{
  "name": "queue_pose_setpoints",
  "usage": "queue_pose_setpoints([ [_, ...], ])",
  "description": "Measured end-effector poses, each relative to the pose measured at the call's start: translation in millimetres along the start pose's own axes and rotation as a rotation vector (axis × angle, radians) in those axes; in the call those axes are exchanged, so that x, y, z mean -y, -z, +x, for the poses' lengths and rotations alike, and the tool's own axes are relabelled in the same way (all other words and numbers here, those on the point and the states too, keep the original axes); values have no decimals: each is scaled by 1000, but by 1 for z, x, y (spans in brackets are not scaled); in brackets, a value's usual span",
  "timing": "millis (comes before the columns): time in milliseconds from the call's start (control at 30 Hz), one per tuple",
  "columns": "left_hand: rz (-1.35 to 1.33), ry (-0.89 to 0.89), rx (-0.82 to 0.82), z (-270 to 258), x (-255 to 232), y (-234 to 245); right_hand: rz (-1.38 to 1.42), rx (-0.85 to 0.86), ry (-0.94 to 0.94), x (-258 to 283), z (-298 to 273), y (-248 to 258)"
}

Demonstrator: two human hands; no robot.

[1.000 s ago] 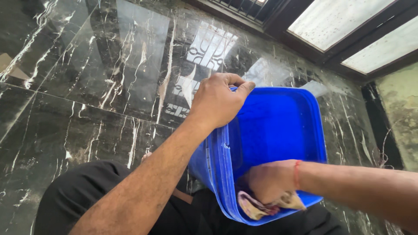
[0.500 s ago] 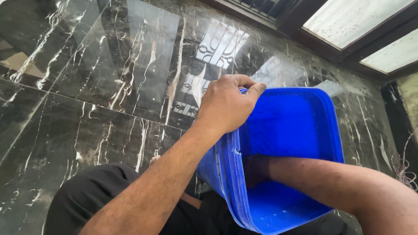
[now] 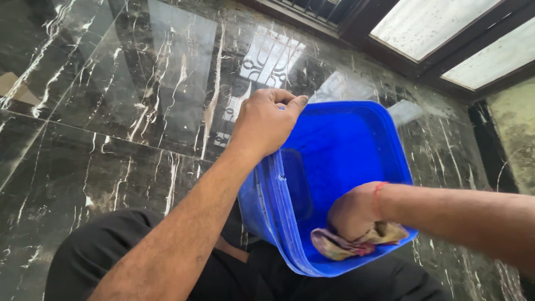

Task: The person sits on a tiled floor and scrubs the inside of a blue plastic bucket with a cloth. They then wipe the outside of the bucket with the same cloth.

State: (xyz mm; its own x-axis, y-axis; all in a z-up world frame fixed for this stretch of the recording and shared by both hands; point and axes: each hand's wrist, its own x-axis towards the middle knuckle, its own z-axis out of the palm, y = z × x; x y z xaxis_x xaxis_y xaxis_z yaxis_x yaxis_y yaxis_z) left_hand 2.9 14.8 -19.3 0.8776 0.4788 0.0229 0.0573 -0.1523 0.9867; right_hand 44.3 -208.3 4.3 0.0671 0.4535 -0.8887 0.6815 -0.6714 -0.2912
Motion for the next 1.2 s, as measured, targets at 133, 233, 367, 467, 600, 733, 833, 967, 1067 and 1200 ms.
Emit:
queue_pose_setpoints([
  [133, 17, 28, -41, 11, 5, -2, 30, -35, 63, -7, -2, 12],
  [233, -6, 64, -62, 17, 12, 2, -22, 2, 69, -24, 45, 12],
  [367, 23, 85, -88, 26, 24, 0, -65, 93, 25, -72, 114, 2],
  [467, 7, 93, -76, 33, 29, 1, 4, 135, 3, -109, 158, 2],
  [600, -42, 153, -29, 39, 33, -3, 162, 128, 41, -127, 220, -2],
  [733, -39, 157, -31, 43, 33, -9, 289, 99, 92, -105, 249, -11],
  [833, -4, 94, -62, 39, 31, -8, 310, 107, 81, -77, 232, -6],
  [967, 386, -139, -84, 19, 23, 11, 340, 156, 82, -43, 170, 13],
  [1067, 647, 62, 208, -4, 12, 22, 363, 131, 124, -22, 128, 19],
  [1200, 773, 136, 345, -21, -4, 21, 341, 139, 223, -2, 98, 7],
])
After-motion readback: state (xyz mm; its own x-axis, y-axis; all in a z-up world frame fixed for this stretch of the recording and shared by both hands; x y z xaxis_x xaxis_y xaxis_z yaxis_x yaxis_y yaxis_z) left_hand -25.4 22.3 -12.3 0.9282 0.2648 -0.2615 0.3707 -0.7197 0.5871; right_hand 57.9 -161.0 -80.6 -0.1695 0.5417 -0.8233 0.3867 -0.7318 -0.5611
